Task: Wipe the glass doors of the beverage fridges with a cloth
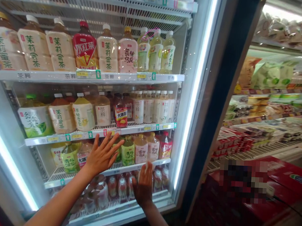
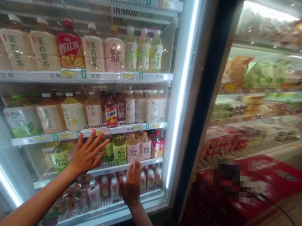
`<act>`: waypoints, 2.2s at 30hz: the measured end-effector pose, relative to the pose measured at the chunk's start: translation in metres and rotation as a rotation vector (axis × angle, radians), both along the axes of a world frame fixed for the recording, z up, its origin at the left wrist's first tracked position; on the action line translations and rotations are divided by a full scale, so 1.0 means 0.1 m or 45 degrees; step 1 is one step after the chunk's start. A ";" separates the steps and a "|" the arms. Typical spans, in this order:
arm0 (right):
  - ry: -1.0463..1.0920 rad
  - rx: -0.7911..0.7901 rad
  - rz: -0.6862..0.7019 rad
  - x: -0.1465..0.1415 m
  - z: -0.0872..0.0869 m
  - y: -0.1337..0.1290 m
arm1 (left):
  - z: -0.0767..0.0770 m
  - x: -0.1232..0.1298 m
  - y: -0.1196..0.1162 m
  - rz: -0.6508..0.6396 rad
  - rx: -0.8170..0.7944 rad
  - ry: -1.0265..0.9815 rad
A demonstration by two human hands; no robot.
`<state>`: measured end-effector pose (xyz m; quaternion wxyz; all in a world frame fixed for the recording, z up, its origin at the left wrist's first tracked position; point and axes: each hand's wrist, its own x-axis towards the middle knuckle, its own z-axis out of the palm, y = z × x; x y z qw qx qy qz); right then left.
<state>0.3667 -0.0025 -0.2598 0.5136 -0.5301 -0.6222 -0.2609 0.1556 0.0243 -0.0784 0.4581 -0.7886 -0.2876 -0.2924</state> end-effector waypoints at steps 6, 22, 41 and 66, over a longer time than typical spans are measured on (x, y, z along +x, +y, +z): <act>0.237 0.075 -0.047 0.51 0.79 0.38 | -0.02 0.00 0.02 -0.018 0.025 -0.022; 0.197 0.174 0.030 0.23 1.46 0.39 | -0.01 0.00 0.00 -0.060 0.033 -0.032; -0.011 0.021 0.039 -0.34 0.68 0.02 | -0.02 -0.02 0.01 -0.092 0.051 -0.055; 0.023 0.148 0.049 -0.28 1.53 0.36 | -0.03 -0.03 0.01 -0.051 0.026 -0.014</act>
